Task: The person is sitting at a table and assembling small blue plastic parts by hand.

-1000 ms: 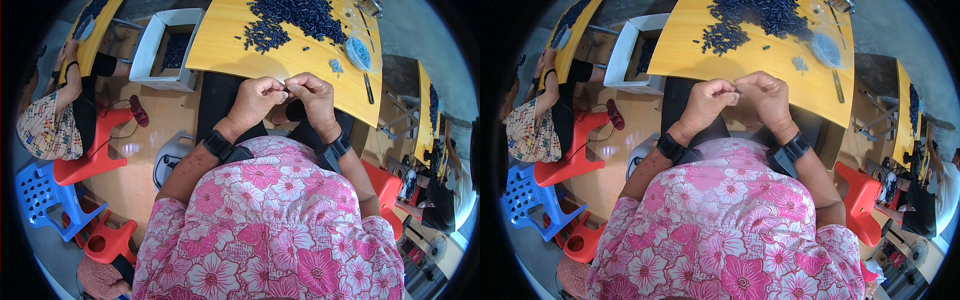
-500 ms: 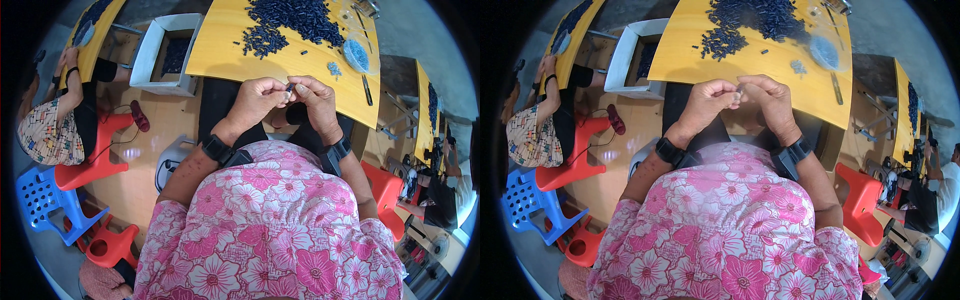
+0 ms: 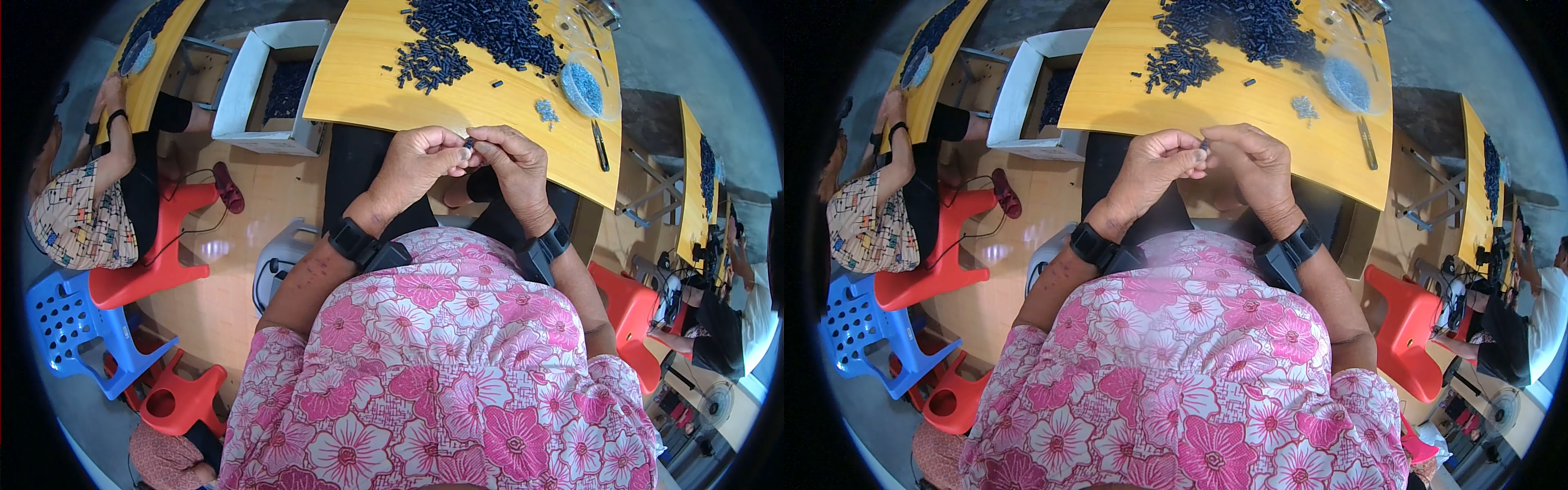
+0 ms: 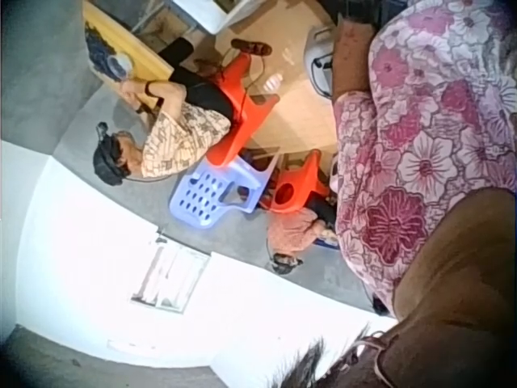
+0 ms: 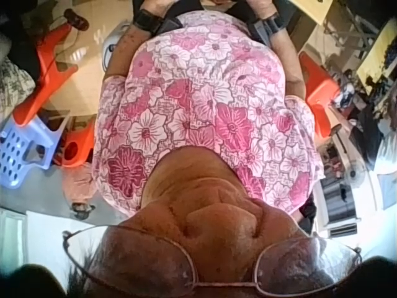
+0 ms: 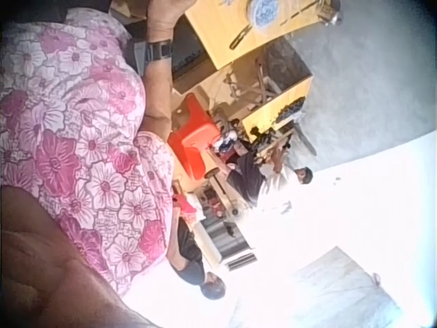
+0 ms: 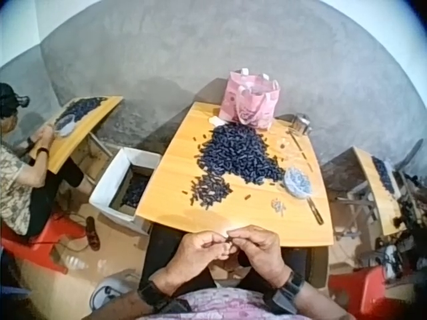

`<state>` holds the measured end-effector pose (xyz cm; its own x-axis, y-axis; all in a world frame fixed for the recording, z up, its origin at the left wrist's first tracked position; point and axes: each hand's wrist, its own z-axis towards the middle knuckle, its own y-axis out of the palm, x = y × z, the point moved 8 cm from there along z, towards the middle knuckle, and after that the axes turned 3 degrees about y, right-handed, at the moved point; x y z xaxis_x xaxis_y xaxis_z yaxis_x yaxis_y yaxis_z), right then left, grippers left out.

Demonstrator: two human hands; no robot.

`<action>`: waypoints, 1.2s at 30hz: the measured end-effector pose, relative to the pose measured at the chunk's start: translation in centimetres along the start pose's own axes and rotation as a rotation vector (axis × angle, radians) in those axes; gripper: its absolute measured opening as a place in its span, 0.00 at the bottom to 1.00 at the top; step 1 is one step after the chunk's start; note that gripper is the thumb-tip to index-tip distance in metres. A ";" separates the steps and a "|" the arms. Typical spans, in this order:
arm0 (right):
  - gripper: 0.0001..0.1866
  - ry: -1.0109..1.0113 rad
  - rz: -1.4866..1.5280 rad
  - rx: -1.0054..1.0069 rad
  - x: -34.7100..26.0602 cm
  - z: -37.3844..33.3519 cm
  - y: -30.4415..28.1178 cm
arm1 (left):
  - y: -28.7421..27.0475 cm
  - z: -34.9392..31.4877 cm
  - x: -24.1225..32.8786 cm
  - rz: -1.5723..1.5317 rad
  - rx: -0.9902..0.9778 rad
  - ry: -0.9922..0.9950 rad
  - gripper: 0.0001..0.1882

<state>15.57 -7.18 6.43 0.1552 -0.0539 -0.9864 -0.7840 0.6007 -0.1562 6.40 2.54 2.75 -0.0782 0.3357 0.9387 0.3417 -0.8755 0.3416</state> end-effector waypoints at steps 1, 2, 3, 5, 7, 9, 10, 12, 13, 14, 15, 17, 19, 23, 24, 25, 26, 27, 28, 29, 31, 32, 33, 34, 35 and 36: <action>0.13 0.010 0.009 0.003 0.2 0.0 0.0 | 0.1 0.0 0.0 0.004 -0.007 -0.004 0.09; 0.12 0.021 0.017 0.006 0.4 -0.1 -0.1 | 0.1 0.0 -0.1 0.008 -0.014 -0.009 0.09; 0.12 0.022 0.017 0.007 0.4 -0.1 -0.1 | 0.2 -0.1 -0.1 0.008 -0.015 -0.010 0.09; 0.12 0.027 0.007 0.005 0.5 -0.1 -0.1 | 0.2 -0.3 0.0 0.024 -0.012 -0.003 0.09; 0.11 0.043 0.022 0.019 0.6 -0.2 0.0 | 0.3 -0.3 0.0 0.030 -0.012 -0.004 0.09; 0.11 0.060 0.037 0.033 0.8 -0.3 0.1 | 0.3 -0.4 -0.1 0.036 -0.012 -0.005 0.09; 0.11 0.033 0.006 0.044 0.7 -0.4 0.1 | 0.2 -0.4 -0.3 0.039 -0.002 -0.005 0.09; 0.10 0.009 -0.025 0.053 0.5 -0.5 0.1 | 0.1 -0.4 -0.5 0.041 0.011 -0.007 0.09; 0.10 -0.016 -0.096 0.063 0.3 -0.6 0.2 | 0.0 -0.4 -0.6 0.055 0.019 -0.005 0.09; 0.10 -0.041 -0.167 0.073 0.0 -0.6 0.2 | 0.0 -0.5 -0.6 0.069 0.028 -0.003 0.08; 0.10 -0.040 -0.167 0.074 0.1 -0.7 0.2 | 0.1 -0.5 -0.6 0.068 0.027 -0.003 0.08; 0.10 -0.121 -0.226 0.099 -0.2 -0.9 0.2 | 0.0 -0.4 -0.8 0.097 0.056 -0.016 0.08; 0.11 -0.137 -0.256 0.092 -0.3 -1.0 0.3 | 0.0 -0.5 -1.0 0.072 0.068 -0.014 0.08; 0.13 -0.297 -0.358 0.093 -1.1 -1.1 0.6 | 0.0 -0.4 -0.9 0.095 0.084 -0.030 0.08; 0.13 -0.296 -0.358 0.091 -1.2 -1.1 0.6 | 0.0 -0.4 -0.9 0.094 0.086 -0.030 0.08; 0.13 -0.300 -0.391 0.096 -1.3 -1.1 0.6 | 0.1 -0.4 -0.8 0.067 0.084 -0.027 0.08; 0.12 -0.305 -0.423 0.102 -1.4 -1.1 0.6 | 0.1 -0.5 -0.8 0.039 0.081 -0.023 0.07; 0.12 -0.307 -0.424 0.103 -1.5 -1.0 0.5 | 0.0 -0.4 -0.8 0.041 0.080 -0.021 0.07; 0.12 -0.234 -0.335 0.070 -1.0 -0.7 0.4 | 0.0 -0.3 -0.8 0.035 0.064 -0.019 0.07; 0.11 -0.161 -0.246 0.038 -0.6 -0.5 0.3 | 0.0 -0.2 -0.7 0.031 0.048 -0.016 0.07; 0.10 -0.093 -0.120 0.007 -0.3 -0.1 0.2 | -0.1 -0.1 -0.3 0.033 0.050 0.015 0.07; 0.10 -0.022 0.006 -0.027 0.1 0.1 0.3 | -0.2 0.0 0.1 0.032 0.054 0.044 0.07; 0.10 -0.025 0.006 -0.025 -0.1 0.2 0.3 | -0.3 0.1 0.0 0.035 0.051 0.046 0.07; 0.10 0.065 0.105 -0.039 0.4 0.3 0.4 | -0.5 0.2 -0.1 0.048 0.059 0.046 0.07; 0.10 0.155 0.204 -0.055 0.9 0.3 0.6 | -0.6 0.2 -0.2 0.061 0.068 0.046 0.07; 0.10 0.155 0.204 -0.053 0.9 0.3 0.6 | -0.5 0.2 -0.1 0.061 0.066 0.046 0.07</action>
<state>15.43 -6.66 5.48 -0.1002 -0.0599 -0.9932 -0.8207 0.5694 0.0485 6.39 3.04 2.49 -0.0975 0.2650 0.9593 0.4081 -0.8685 0.2814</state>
